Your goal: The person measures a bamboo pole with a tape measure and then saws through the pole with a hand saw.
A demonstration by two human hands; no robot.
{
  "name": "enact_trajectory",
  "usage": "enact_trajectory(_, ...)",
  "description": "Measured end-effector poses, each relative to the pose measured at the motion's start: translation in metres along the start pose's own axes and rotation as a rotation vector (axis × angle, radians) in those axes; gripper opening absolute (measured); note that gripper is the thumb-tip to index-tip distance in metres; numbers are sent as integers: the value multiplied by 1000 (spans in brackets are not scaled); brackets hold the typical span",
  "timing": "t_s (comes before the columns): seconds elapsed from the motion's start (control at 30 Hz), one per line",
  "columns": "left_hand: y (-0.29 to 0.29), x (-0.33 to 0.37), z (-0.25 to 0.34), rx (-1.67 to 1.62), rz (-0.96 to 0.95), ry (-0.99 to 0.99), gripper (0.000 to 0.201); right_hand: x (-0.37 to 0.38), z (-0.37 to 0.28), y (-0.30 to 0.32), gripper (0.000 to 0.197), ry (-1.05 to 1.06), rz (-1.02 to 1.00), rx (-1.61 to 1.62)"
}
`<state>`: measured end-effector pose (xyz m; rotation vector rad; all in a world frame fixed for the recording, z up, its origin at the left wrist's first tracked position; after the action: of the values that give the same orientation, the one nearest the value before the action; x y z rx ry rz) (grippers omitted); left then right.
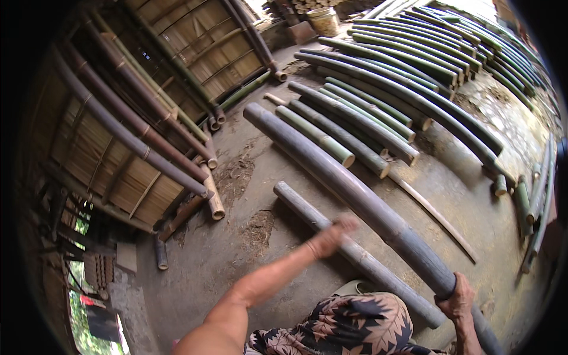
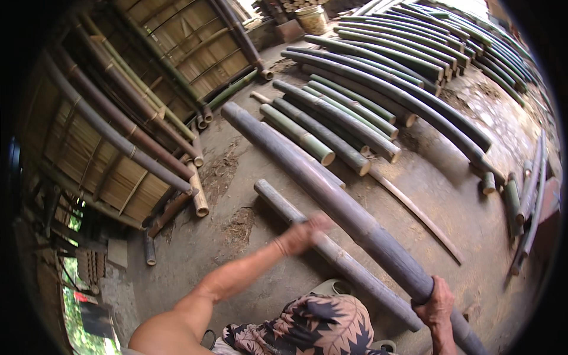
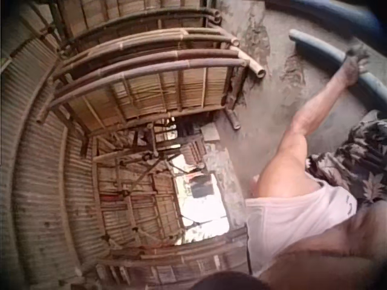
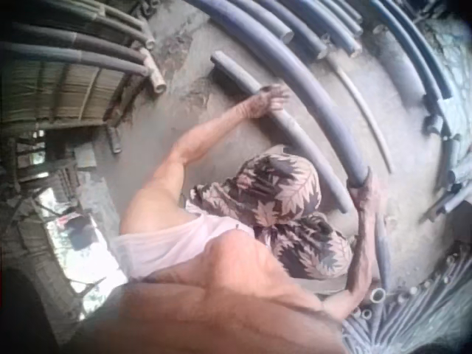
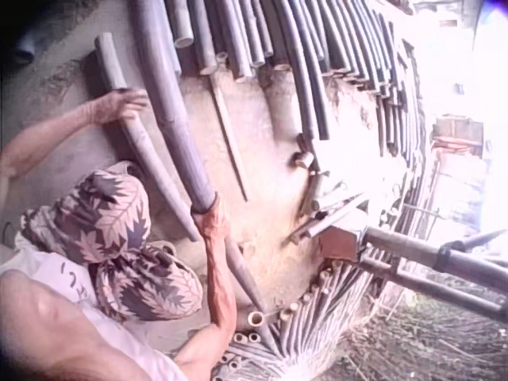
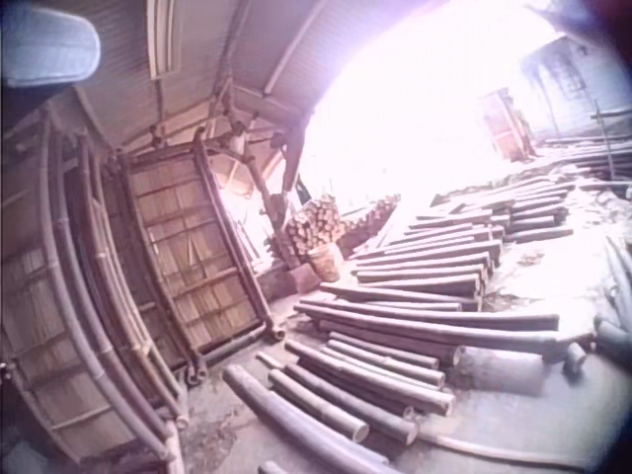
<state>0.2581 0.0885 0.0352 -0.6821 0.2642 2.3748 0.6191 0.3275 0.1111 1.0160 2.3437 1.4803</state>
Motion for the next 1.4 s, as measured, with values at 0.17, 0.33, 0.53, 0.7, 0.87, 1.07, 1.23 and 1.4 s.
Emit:
enact_trajectory(0.17, -119, -55, -14, -871, -219, 93, 65, 66, -137, -41, 106, -4, -378, 242)
enact_trajectory(0.33, -9, 29, 46, -979, 36, -27, 80, 30, -105, 16, 110, 186, -410, -32)
enact_trajectory(0.53, 164, 100, 91, -938, 189, -136, 90, -58, -33, 17, 112, -214, -700, -184)
enact_trajectory(0.7, 220, 138, 71, -976, 168, -217, 80, -2, -109, -47, 93, -118, -679, 110)
enact_trajectory(0.87, 244, 142, 36, -780, 398, -240, 95, 57, -186, -157, 87, -139, -839, 204)
enact_trajectory(1.07, 307, 153, 1, -770, 626, -108, 95, 81, -261, -265, 87, -49, -749, 311)
enact_trajectory(1.23, 304, 166, 7, -818, 649, -227, 89, 107, -291, -314, 87, 17, -672, 293)
enact_trajectory(1.4, 293, 166, -13, -255, 921, 50, 101, 150, -322, -325, 88, 225, -551, 432)
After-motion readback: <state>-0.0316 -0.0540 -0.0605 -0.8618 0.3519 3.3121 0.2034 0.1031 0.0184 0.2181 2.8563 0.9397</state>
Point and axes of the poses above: each hand's wrist, its own x-axis towards the middle knuckle, its own y-axis out of the back of the hand, z = x × y, the point moved 7 cm from there along x, towards the middle knuckle, and after that the axes turned 8 degrees about z, right-handed, at the moved point
